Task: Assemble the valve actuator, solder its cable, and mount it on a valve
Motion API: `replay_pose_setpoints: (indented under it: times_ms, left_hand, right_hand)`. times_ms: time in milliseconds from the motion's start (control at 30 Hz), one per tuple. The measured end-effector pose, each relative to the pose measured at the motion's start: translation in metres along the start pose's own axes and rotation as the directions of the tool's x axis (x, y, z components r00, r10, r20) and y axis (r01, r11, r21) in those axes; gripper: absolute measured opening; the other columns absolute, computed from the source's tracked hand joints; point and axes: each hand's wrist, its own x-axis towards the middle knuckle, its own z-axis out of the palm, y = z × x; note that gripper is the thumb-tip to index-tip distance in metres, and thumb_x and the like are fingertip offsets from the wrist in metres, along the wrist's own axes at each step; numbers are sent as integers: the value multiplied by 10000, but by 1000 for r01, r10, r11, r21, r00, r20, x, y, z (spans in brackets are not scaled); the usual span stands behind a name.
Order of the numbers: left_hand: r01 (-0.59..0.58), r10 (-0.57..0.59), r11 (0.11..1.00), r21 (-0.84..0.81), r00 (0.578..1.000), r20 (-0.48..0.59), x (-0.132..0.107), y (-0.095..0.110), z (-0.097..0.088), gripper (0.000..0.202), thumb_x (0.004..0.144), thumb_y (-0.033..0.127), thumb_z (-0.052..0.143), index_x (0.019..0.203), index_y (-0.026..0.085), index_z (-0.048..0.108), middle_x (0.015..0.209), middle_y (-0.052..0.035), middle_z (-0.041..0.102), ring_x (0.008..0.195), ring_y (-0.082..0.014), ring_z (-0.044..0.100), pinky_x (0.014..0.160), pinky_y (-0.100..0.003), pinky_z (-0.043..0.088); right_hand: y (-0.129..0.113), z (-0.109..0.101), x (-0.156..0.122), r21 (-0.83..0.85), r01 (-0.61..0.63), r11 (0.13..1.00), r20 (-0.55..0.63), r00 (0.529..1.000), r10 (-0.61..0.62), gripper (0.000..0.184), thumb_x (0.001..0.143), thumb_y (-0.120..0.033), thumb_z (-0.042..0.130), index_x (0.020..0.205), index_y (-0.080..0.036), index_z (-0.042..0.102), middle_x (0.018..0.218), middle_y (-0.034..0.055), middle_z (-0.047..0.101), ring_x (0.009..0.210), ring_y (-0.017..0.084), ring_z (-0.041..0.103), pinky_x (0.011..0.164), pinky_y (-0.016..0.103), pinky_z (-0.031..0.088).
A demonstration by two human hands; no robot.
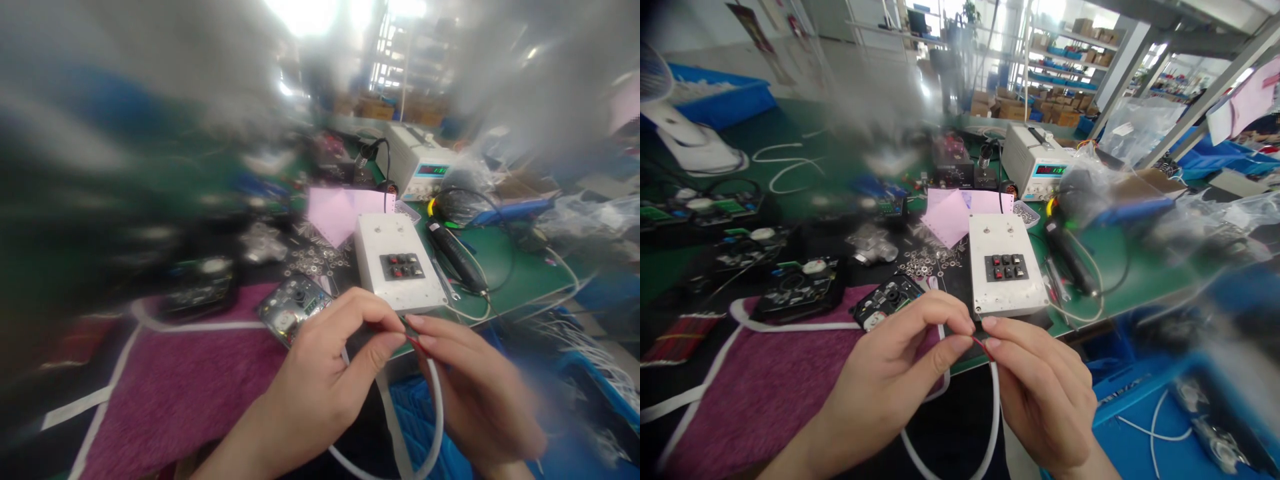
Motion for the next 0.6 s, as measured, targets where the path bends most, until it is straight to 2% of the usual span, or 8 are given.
replay_pose_setpoints:
  times_ms: [67,133,267,333,400,500,600]
  left_hand:
    - [100,-104,983,-157,994,-18,-1,1,6,94,1050,194,670,1079,275,705,1050,25,744,964,-103,715,880,-224,571]
    - [177,-202,925,-337,978,-40,0,0,12,52,1031,226,713,1058,263,688,1010,26,752,916,-99,721,844,-216,580]
    - [289,-365,731,-619,931,3,5,-3,17,256,967,239,805,1092,245,582,909,34,751,839,-94,722,769,-194,567]
    - [343,-421,664,-665,906,48,7,-3,15,332,945,252,831,1117,243,547,867,40,746,771,-89,708,708,-179,540]
    - [382,-459,638,-669,886,68,9,-3,13,374,925,269,852,1116,235,532,831,43,739,712,-83,680,663,-171,512]
    - [387,-472,645,-659,880,55,9,-2,13,385,921,278,857,1112,229,527,809,49,733,709,-75,663,670,-164,498]
    - [352,-454,671,-652,891,14,12,-1,17,353,936,262,842,1103,230,532,831,52,741,765,-72,681,728,-166,514]
  right_hand:
    - [1,1,0,15,2,1000,-5,1000,-2,285,912,53,728,1129,-133,730,1134,117,798,1043,171,799,895,235,679]
    - [3,1,-1,-2,1,1000,-7,1000,-1,298,921,29,744,1148,-162,726,1123,96,804,1004,173,806,855,248,691]
    - [5,-3,-4,-124,69,990,6,998,-69,359,939,9,727,1234,-194,739,1144,75,804,985,173,805,823,259,692]
    - [8,-7,-5,-169,126,978,71,991,-116,400,934,28,711,1272,-182,751,1197,86,789,1039,173,790,877,262,679]
    - [11,-11,-6,-173,166,971,131,981,-144,411,936,35,699,1292,-161,757,1245,102,771,1096,184,772,933,278,663]
    - [17,-16,-4,-169,195,966,151,974,-170,417,936,35,697,1312,-138,750,1279,117,757,1145,197,751,986,305,642]
    - [21,-20,-1,-180,200,963,164,972,-171,383,925,34,725,1273,-121,756,1248,118,767,1136,188,750,1010,297,627]
